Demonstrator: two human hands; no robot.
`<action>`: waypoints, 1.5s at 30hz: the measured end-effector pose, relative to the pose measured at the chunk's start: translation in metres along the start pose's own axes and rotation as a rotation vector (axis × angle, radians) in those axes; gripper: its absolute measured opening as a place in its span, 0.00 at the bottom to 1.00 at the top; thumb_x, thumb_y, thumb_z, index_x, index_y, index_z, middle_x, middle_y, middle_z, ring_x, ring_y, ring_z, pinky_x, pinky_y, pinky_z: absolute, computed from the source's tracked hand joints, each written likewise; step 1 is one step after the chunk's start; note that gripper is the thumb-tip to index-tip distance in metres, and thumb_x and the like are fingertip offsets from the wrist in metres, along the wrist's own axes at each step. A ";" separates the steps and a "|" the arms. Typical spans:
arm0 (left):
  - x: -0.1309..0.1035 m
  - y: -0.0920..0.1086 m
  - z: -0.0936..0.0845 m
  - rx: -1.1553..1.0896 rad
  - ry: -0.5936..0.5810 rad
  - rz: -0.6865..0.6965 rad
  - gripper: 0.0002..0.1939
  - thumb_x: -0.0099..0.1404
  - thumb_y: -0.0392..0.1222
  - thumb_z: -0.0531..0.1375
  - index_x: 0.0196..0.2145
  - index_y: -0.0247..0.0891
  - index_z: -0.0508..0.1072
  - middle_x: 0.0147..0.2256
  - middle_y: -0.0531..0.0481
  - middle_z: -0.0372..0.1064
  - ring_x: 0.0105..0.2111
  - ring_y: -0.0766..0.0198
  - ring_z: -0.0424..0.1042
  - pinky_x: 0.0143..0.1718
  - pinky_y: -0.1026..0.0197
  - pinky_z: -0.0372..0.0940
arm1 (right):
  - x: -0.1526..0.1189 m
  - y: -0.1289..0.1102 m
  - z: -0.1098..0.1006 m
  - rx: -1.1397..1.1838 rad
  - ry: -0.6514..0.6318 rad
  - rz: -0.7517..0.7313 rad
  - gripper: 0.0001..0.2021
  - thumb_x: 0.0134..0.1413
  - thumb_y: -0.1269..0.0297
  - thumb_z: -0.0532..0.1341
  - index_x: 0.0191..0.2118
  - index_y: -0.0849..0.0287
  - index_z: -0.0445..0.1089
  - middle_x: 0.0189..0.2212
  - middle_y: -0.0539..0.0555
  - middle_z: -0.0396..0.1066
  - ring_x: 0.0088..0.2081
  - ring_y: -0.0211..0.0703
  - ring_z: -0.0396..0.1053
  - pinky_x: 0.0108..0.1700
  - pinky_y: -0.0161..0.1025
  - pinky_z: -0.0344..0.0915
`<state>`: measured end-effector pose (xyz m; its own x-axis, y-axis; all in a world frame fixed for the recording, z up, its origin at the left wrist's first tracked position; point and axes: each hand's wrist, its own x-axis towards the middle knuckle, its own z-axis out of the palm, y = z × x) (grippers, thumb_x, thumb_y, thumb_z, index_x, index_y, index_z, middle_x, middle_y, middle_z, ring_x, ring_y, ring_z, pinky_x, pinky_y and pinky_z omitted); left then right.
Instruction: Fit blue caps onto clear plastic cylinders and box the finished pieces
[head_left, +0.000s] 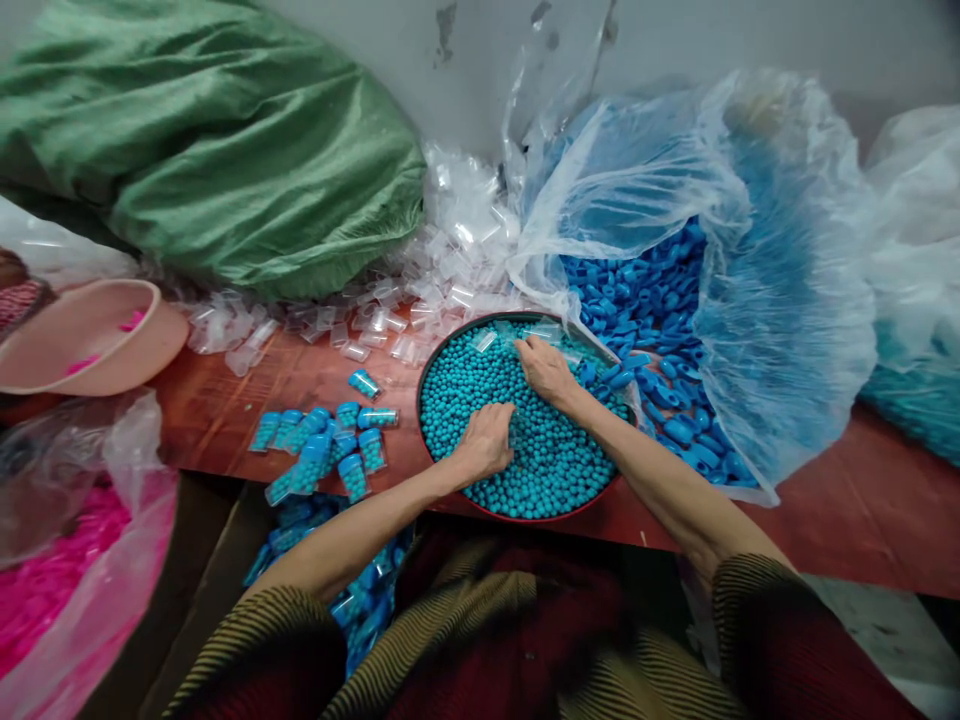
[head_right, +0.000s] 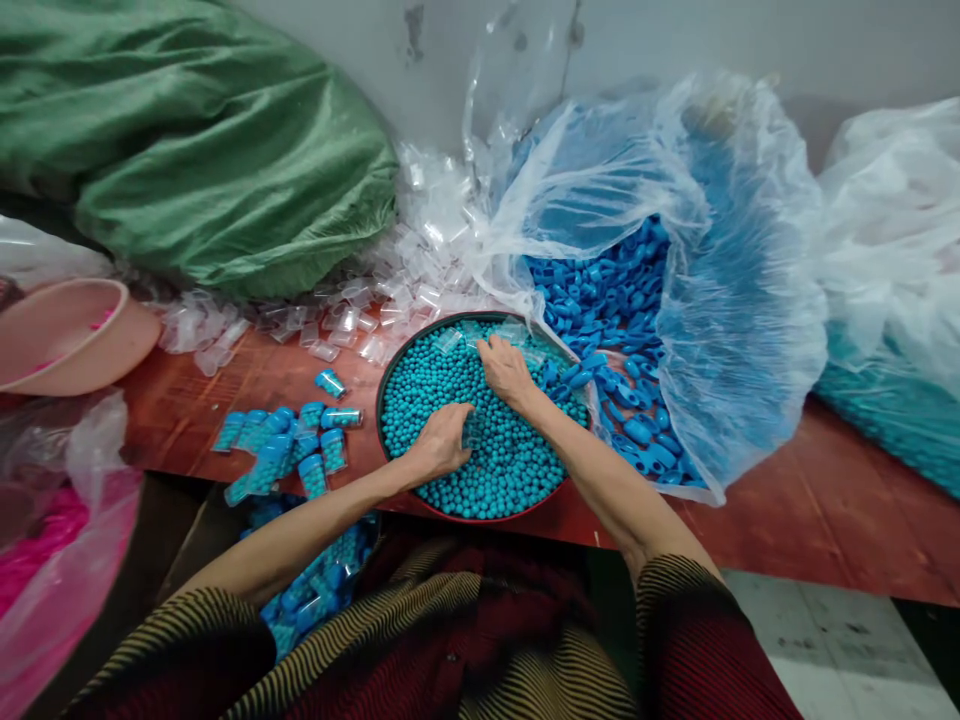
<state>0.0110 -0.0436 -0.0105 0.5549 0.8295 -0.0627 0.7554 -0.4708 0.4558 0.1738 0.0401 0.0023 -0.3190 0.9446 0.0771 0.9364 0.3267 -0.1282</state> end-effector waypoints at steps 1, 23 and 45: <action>0.000 0.000 0.001 0.009 0.030 0.004 0.26 0.53 0.33 0.56 0.51 0.35 0.59 0.48 0.39 0.63 0.52 0.51 0.62 0.53 0.46 0.60 | -0.005 0.000 -0.003 0.000 0.009 -0.031 0.17 0.61 0.73 0.43 0.47 0.65 0.66 0.41 0.63 0.67 0.39 0.47 0.63 0.40 0.40 0.59; 0.000 0.015 -0.016 0.200 -0.151 -0.022 0.36 0.50 0.35 0.56 0.57 0.31 0.53 0.51 0.36 0.60 0.51 0.47 0.59 0.49 0.46 0.60 | -0.056 -0.006 0.002 0.816 -0.250 0.072 0.09 0.54 0.68 0.54 0.29 0.59 0.71 0.25 0.50 0.73 0.23 0.37 0.69 0.29 0.34 0.66; 0.000 0.000 -0.007 -0.027 -0.095 0.030 0.40 0.48 0.40 0.60 0.58 0.34 0.51 0.53 0.39 0.57 0.53 0.50 0.59 0.54 0.50 0.60 | -0.058 -0.016 -0.009 0.307 -0.276 0.147 0.11 0.57 0.68 0.53 0.33 0.59 0.72 0.32 0.56 0.75 0.36 0.44 0.70 0.37 0.35 0.59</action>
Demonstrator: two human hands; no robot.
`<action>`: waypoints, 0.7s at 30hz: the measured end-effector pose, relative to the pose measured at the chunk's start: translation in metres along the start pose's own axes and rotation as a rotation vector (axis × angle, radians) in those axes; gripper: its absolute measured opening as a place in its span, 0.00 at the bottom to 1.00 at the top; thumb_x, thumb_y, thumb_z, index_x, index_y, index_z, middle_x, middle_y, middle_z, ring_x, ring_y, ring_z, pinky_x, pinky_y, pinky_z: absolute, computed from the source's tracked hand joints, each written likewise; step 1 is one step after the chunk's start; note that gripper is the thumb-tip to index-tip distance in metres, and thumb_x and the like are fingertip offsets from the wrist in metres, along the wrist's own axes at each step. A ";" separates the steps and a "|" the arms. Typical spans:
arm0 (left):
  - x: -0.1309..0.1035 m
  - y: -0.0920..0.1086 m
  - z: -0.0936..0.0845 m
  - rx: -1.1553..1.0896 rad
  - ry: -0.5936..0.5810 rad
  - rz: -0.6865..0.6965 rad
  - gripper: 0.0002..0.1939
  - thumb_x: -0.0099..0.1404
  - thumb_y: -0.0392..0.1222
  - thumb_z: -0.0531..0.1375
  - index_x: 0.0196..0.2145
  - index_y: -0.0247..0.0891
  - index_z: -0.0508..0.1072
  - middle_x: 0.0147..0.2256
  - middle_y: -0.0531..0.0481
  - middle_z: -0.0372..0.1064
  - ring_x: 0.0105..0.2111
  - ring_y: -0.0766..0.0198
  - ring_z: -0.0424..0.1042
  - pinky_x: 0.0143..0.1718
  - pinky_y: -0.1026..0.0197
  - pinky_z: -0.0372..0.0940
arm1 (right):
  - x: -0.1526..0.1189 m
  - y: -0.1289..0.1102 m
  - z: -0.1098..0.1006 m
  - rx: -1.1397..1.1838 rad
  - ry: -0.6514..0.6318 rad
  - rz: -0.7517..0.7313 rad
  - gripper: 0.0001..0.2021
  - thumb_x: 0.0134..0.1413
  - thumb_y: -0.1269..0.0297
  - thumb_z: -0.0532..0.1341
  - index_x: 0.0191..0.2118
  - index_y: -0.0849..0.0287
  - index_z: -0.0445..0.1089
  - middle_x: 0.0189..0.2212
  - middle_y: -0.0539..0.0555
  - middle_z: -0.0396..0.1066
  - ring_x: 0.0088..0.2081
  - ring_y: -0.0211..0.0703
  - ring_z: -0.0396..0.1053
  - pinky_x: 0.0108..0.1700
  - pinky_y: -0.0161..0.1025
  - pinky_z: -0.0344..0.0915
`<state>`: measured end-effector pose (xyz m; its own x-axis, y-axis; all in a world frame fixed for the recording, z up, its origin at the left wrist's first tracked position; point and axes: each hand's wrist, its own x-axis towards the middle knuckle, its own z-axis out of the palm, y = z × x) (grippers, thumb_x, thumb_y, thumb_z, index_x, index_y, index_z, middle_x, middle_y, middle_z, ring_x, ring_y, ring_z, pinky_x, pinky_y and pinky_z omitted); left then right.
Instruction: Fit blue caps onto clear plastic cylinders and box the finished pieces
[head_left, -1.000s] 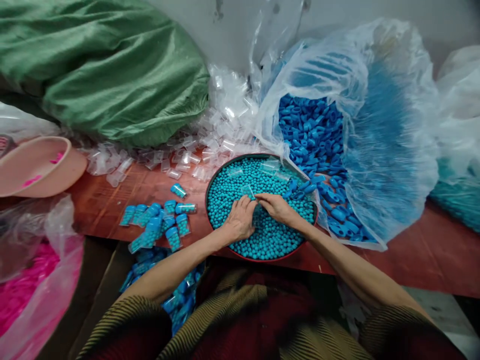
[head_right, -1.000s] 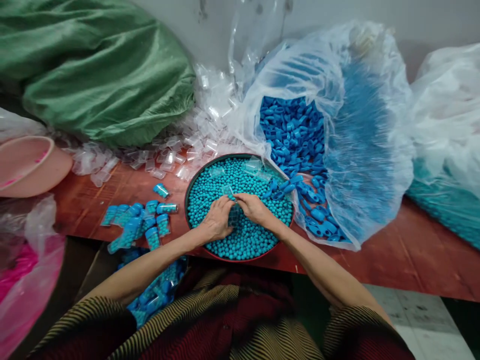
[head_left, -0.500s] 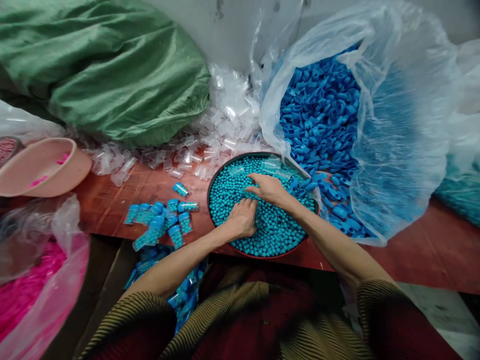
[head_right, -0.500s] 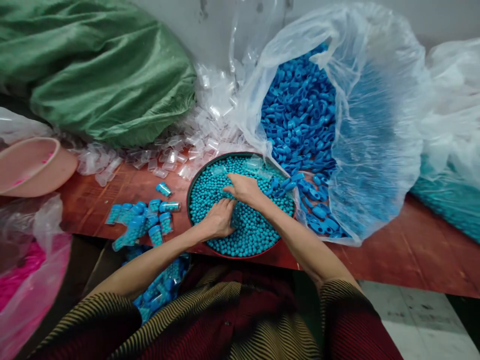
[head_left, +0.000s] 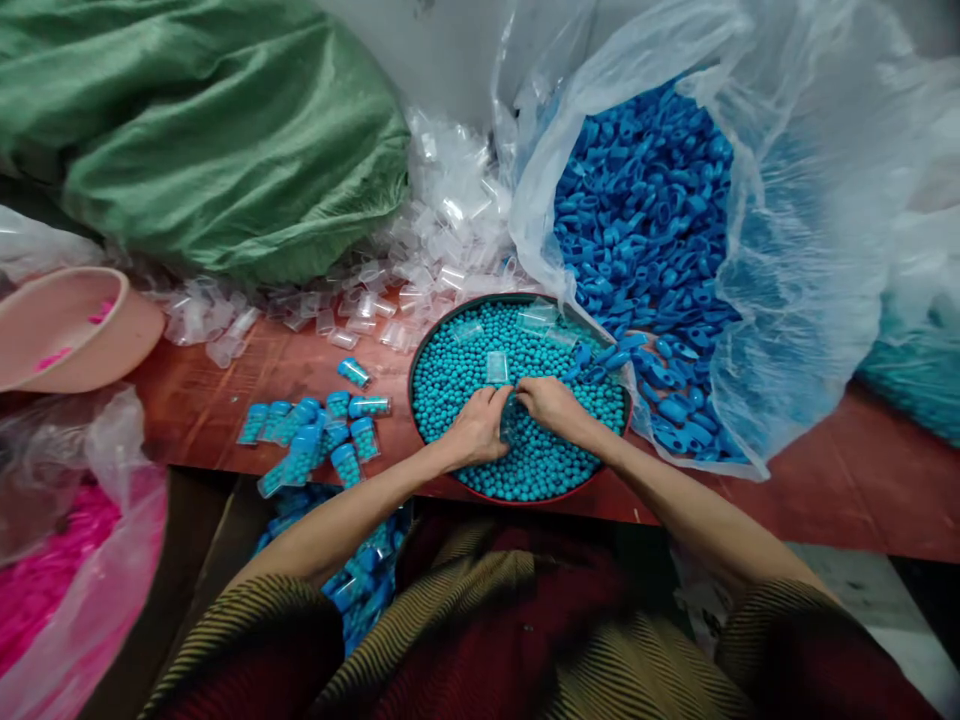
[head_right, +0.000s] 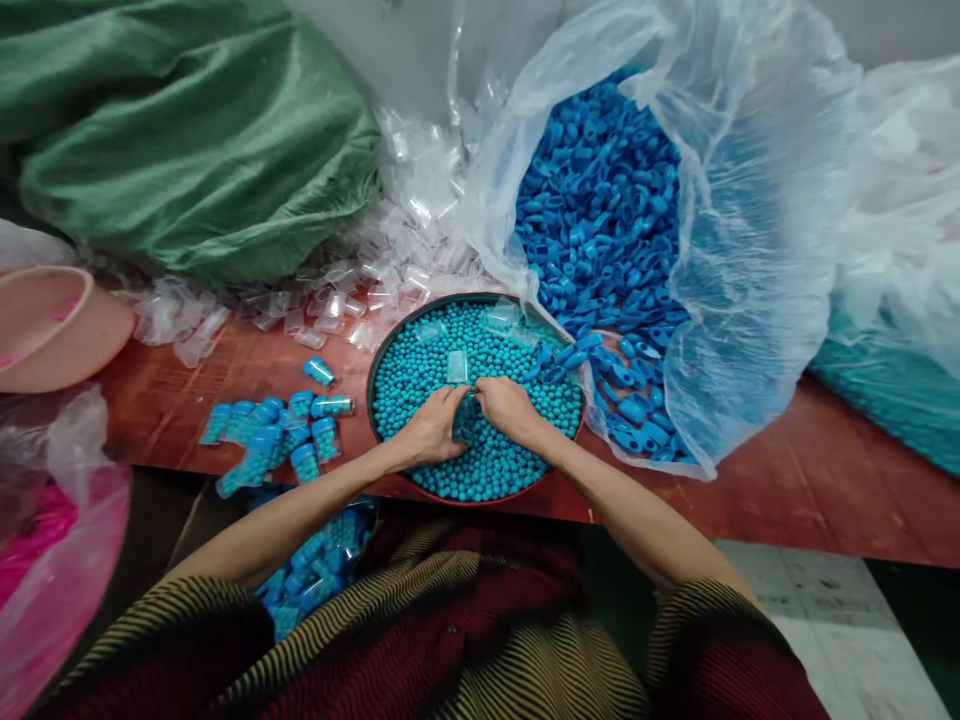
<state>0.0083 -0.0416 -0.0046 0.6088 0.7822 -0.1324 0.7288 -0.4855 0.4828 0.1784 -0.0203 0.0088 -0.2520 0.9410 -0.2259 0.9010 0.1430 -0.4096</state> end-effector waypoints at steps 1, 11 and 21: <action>0.000 0.001 0.000 0.016 0.001 -0.006 0.41 0.48 0.40 0.60 0.59 0.33 0.51 0.54 0.38 0.56 0.55 0.49 0.57 0.55 0.49 0.58 | -0.001 0.001 0.007 0.084 0.009 -0.019 0.09 0.57 0.69 0.54 0.32 0.59 0.72 0.32 0.55 0.75 0.36 0.42 0.70 0.37 0.34 0.59; 0.000 0.019 -0.007 0.251 -0.033 -0.108 0.38 0.49 0.44 0.60 0.56 0.31 0.55 0.51 0.35 0.62 0.52 0.43 0.59 0.48 0.42 0.59 | 0.007 0.001 0.013 0.189 0.069 -0.089 0.09 0.55 0.69 0.56 0.33 0.60 0.74 0.30 0.54 0.76 0.34 0.41 0.71 0.37 0.34 0.59; -0.006 0.007 0.005 0.075 0.074 -0.123 0.33 0.50 0.39 0.59 0.54 0.31 0.55 0.48 0.38 0.61 0.49 0.48 0.62 0.51 0.47 0.61 | 0.031 -0.031 -0.028 -0.201 0.000 -0.188 0.14 0.57 0.58 0.57 0.46 0.59 0.69 0.45 0.60 0.70 0.43 0.49 0.70 0.38 0.37 0.62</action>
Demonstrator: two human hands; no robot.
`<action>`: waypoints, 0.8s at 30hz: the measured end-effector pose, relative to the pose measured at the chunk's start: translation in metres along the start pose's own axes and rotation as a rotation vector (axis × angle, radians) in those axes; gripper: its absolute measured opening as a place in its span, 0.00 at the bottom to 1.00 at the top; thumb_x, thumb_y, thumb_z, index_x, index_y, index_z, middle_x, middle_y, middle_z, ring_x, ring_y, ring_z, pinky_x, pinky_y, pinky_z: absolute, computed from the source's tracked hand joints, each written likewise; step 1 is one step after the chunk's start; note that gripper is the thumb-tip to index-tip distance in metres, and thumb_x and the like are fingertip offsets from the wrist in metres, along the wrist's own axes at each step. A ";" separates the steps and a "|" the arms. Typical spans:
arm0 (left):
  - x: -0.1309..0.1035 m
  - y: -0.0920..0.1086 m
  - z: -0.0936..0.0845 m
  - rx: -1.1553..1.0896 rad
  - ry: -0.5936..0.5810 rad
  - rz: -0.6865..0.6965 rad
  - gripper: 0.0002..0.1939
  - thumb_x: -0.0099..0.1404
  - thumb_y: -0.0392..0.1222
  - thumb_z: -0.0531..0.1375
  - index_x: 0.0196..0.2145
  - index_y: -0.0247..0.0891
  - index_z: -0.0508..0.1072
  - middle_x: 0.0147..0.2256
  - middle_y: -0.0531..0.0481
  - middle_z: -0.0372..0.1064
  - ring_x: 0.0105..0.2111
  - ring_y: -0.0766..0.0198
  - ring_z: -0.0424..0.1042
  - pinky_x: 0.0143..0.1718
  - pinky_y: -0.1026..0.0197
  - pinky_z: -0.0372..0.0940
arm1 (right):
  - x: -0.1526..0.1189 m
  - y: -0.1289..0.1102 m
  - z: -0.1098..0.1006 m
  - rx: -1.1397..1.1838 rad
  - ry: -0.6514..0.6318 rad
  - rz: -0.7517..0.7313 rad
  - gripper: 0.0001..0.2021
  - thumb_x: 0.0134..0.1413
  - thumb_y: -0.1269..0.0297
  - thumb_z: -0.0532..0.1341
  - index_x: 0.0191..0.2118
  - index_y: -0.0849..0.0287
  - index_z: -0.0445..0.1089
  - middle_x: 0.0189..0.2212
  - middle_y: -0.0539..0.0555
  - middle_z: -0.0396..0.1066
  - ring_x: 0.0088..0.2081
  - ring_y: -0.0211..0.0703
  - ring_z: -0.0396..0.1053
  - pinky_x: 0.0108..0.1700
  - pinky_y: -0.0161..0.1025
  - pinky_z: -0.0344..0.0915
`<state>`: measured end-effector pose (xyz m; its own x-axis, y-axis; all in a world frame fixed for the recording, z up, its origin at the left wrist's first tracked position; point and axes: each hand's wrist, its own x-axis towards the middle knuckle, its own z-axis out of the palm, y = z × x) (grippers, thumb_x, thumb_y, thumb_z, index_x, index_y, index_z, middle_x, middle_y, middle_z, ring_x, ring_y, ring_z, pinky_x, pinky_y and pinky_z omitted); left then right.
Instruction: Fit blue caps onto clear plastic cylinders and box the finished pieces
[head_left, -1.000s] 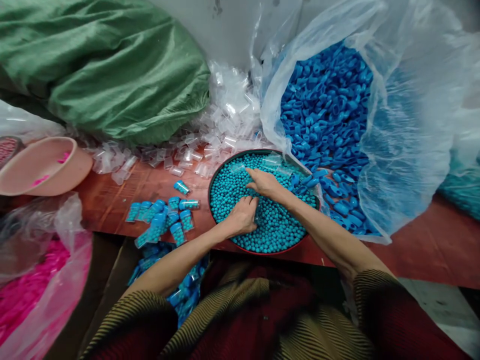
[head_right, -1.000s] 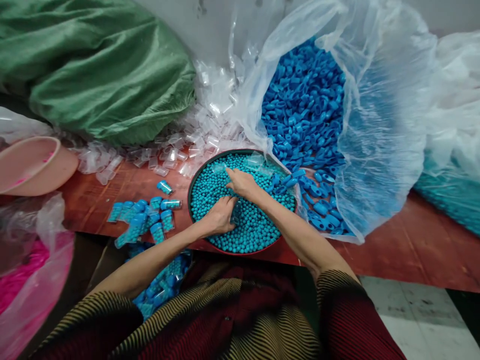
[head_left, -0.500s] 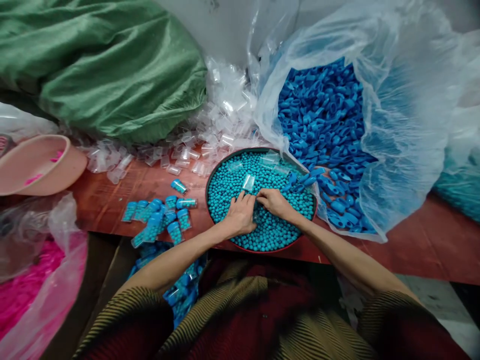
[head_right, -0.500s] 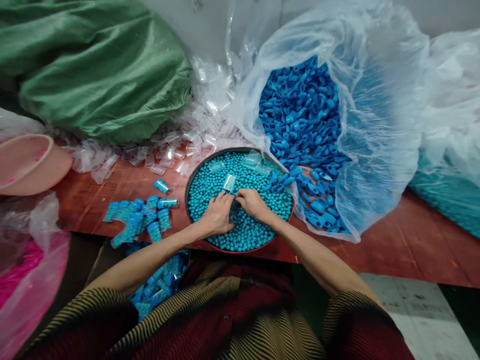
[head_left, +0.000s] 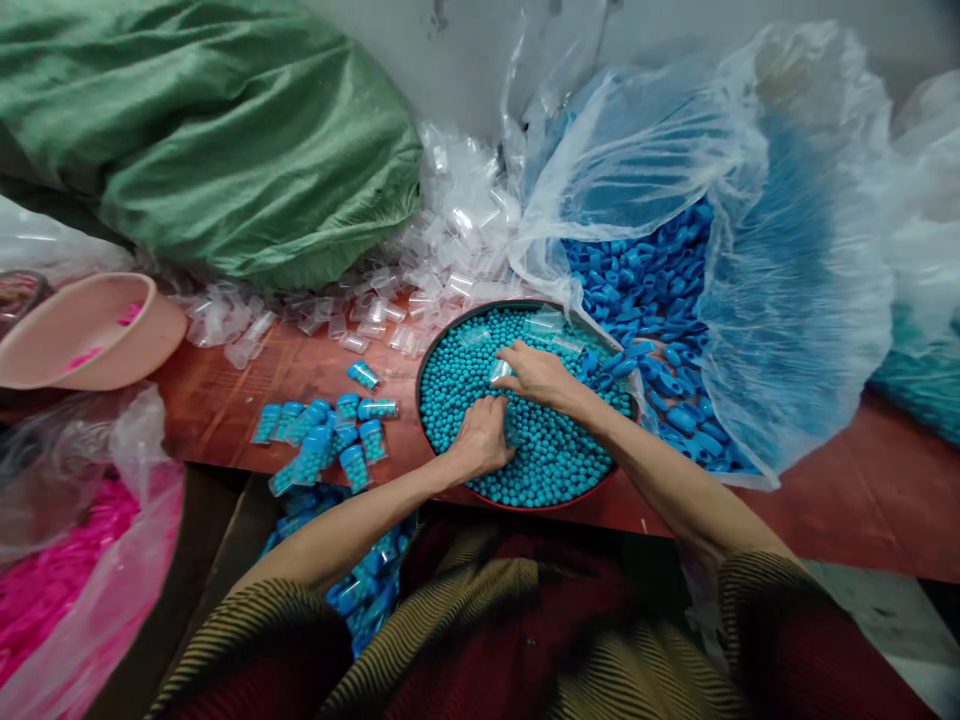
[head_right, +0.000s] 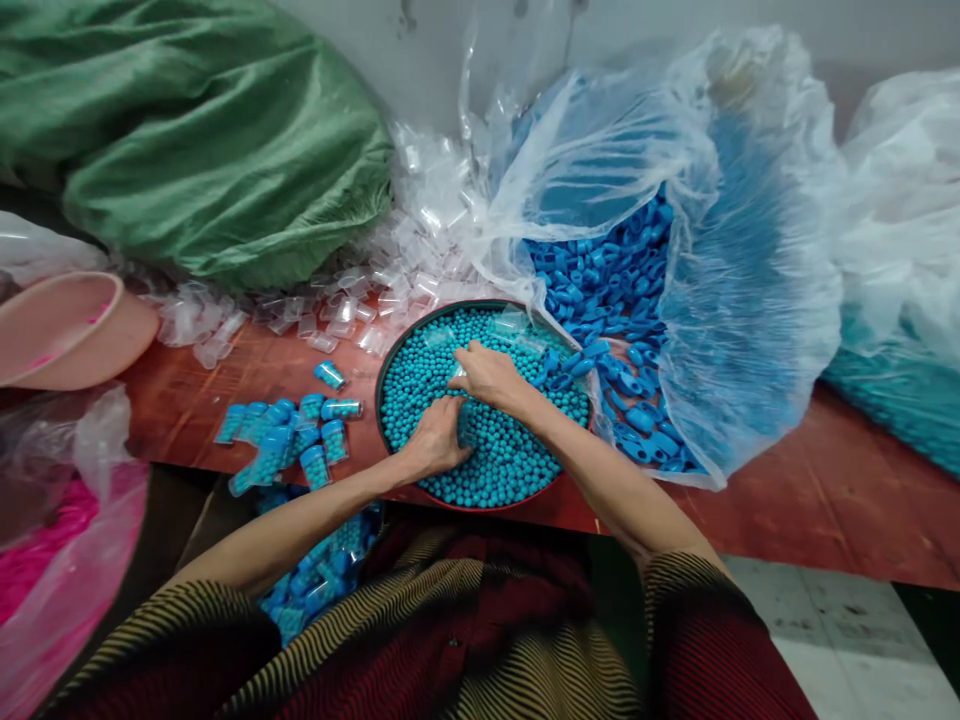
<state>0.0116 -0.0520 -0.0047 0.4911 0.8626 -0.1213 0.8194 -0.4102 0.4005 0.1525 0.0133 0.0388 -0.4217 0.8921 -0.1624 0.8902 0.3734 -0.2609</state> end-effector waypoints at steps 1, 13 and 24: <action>-0.001 -0.002 0.001 -0.025 0.011 0.014 0.33 0.49 0.39 0.59 0.53 0.31 0.55 0.47 0.38 0.61 0.49 0.49 0.62 0.52 0.47 0.61 | 0.005 -0.003 0.000 -0.016 0.005 -0.014 0.16 0.55 0.58 0.59 0.47 0.61 0.68 0.46 0.62 0.67 0.42 0.49 0.69 0.38 0.37 0.62; -0.004 -0.006 0.011 -0.129 0.090 0.169 0.36 0.46 0.35 0.63 0.52 0.29 0.55 0.63 0.27 0.32 0.65 0.35 0.31 0.61 0.37 0.46 | -0.012 0.043 0.036 0.535 0.223 -0.149 0.10 0.54 0.72 0.56 0.41 0.60 0.71 0.37 0.54 0.74 0.39 0.42 0.70 0.44 0.39 0.65; 0.010 -0.006 0.004 -0.154 0.022 0.126 0.51 0.45 0.40 0.63 0.62 0.32 0.42 0.58 0.33 0.50 0.59 0.43 0.51 0.56 0.43 0.56 | -0.020 0.032 0.048 0.521 0.152 -0.014 0.14 0.54 0.74 0.52 0.36 0.61 0.75 0.31 0.55 0.76 0.36 0.43 0.72 0.42 0.37 0.64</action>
<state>0.0127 -0.0417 -0.0117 0.5791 0.8142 -0.0419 0.6959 -0.4669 0.5456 0.1811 -0.0049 -0.0118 -0.3687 0.9292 -0.0265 0.6654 0.2439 -0.7055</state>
